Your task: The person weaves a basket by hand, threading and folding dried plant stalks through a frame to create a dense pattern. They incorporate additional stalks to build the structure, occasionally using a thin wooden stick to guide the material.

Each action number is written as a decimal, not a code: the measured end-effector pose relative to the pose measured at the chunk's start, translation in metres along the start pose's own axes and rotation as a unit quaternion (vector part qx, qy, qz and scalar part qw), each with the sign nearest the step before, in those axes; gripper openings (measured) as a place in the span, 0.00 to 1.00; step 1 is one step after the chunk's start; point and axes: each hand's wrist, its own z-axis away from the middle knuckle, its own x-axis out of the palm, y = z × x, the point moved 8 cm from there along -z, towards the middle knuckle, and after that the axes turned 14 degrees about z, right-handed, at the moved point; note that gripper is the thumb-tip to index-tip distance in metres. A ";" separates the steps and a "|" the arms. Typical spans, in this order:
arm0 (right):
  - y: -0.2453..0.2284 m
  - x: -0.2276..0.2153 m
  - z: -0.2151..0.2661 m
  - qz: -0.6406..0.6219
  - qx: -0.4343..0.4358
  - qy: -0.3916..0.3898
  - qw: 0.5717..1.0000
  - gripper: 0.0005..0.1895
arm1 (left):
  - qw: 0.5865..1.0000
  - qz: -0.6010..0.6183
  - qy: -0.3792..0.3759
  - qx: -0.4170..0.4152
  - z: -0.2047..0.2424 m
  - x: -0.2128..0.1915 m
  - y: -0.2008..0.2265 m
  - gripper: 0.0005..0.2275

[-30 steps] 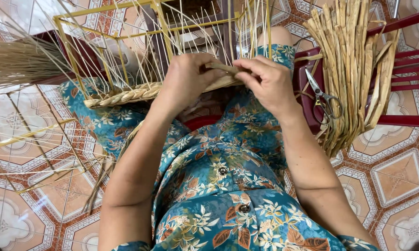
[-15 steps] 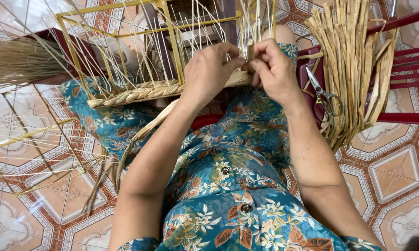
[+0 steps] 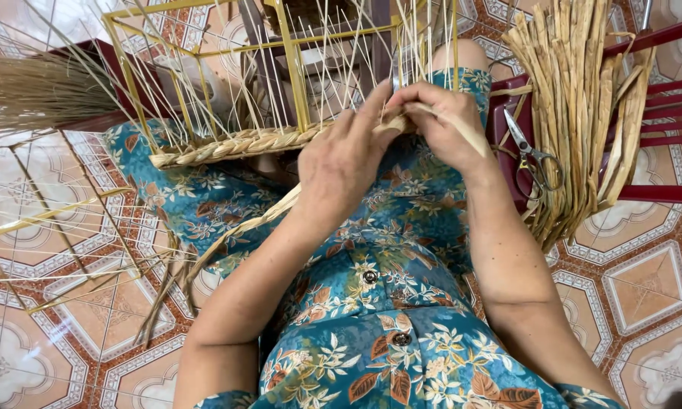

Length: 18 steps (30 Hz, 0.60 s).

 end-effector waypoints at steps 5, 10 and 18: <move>-0.023 -0.005 0.004 -0.004 -0.015 -0.038 0.999 0.12 | 0.992 0.110 0.025 -0.062 0.008 -0.007 -0.022 0.11; 0.006 0.008 0.006 -0.015 0.022 0.017 0.999 0.05 | 0.980 0.168 0.042 -0.094 0.011 0.000 -0.040 0.06; -0.010 -0.004 0.003 0.036 0.029 0.102 0.994 0.04 | 0.983 0.122 0.013 -0.139 0.011 0.003 -0.047 0.06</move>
